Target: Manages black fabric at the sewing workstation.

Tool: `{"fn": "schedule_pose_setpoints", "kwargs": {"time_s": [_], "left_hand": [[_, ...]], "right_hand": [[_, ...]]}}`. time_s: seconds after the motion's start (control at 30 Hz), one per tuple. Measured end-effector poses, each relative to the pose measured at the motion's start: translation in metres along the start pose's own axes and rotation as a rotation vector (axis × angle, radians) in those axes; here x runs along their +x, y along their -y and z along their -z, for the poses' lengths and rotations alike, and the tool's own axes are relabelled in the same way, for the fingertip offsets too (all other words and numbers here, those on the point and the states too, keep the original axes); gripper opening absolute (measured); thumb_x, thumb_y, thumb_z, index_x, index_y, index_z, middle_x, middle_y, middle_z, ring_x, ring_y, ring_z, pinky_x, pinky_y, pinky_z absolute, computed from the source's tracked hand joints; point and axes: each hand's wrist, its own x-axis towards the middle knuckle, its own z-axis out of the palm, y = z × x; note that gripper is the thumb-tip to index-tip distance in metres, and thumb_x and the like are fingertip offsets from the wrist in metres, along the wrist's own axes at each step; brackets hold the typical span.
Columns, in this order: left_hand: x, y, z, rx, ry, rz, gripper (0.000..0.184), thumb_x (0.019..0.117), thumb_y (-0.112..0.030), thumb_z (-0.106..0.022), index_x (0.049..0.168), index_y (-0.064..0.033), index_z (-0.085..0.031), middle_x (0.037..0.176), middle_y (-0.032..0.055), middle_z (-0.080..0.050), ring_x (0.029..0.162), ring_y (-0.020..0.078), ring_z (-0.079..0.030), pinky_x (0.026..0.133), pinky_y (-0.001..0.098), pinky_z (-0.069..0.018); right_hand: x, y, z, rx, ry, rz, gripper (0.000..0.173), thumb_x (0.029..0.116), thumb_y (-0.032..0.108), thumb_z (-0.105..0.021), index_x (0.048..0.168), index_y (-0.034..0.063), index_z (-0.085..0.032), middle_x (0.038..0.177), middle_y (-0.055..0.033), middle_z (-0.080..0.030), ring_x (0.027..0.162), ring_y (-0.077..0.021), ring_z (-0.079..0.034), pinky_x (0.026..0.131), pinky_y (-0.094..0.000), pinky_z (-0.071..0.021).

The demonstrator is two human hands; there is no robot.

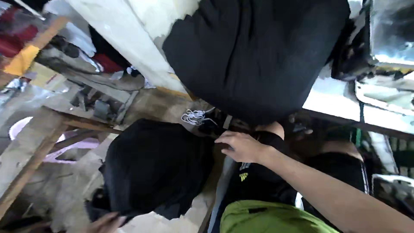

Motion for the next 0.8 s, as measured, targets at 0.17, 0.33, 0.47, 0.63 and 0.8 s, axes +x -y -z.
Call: {"fn": "schedule_pose_setpoints", "kwargs": {"time_s": [0.17, 0.33, 0.47, 0.63, 0.8], "left_hand": [[0.08, 0.118, -0.106, 0.473, 0.254, 0.269, 0.038, 0.0853, -0.033, -0.081, 0.112, -0.0067, -0.076, 0.108, 0.0154, -0.075, 0.103, 0.031, -0.072, 0.096, 0.0584, -0.0556], [0.187, -0.052, -0.102, 0.623, 0.226, -0.086, 0.027, 0.0994, -0.03, -0.066, 0.118, -0.0112, -0.072, 0.108, 0.0131, -0.074, 0.1, 0.0322, -0.072, 0.092, 0.0624, -0.0557], [0.23, -0.276, -0.137, 0.502, -0.006, -0.712, 0.029, 0.0985, -0.046, -0.062, 0.109, -0.0221, -0.074, 0.097, -0.006, -0.074, 0.083, 0.0084, -0.071, 0.075, 0.0369, -0.0635], [0.187, -0.476, -0.243, 0.384, 0.146, -1.28, 0.015, 0.0961, -0.04, -0.07, 0.096, -0.0256, -0.074, 0.091, -0.0131, -0.067, 0.072, 0.0002, -0.063, 0.062, 0.0224, -0.0583], [0.219, -0.501, -0.289, 0.78, 0.299, -1.248, 0.032, 0.0878, -0.058, -0.073, 0.085, -0.026, -0.072, 0.078, -0.0128, -0.063, 0.07, 0.0017, -0.061, 0.068, 0.0283, -0.0575]], "right_hand": [[-0.086, -0.051, 0.02, 0.179, -0.199, -0.122, 0.032, 0.0978, 0.021, -0.07, 0.13, 0.0187, -0.069, 0.122, -0.0033, -0.068, 0.096, -0.0153, -0.071, 0.083, -0.0395, -0.063], [-0.154, -0.079, 0.024, 0.377, -0.325, -0.281, 0.026, 0.1, 0.027, -0.066, 0.125, 0.021, -0.068, 0.116, 0.0054, -0.072, 0.094, -0.0075, -0.072, 0.08, -0.0331, -0.0652], [-0.161, -0.079, 0.015, 0.474, -0.301, -0.2, 0.03, 0.1027, 0.034, -0.062, 0.129, 0.0228, -0.068, 0.123, 0.0056, -0.07, 0.101, -0.0065, -0.071, 0.086, -0.0314, -0.0638], [-0.176, -0.074, 0.031, 0.547, -0.438, -0.105, 0.027, 0.1037, 0.033, -0.062, 0.128, 0.0221, -0.069, 0.121, 0.0058, -0.07, 0.1, -0.0071, -0.071, 0.086, -0.0312, -0.0637], [-0.204, -0.091, 0.027, 0.598, -0.547, -0.158, 0.027, 0.1028, 0.032, -0.064, 0.127, 0.0199, -0.069, 0.119, 0.0051, -0.071, 0.097, -0.0087, -0.072, 0.084, -0.0326, -0.064]]}}
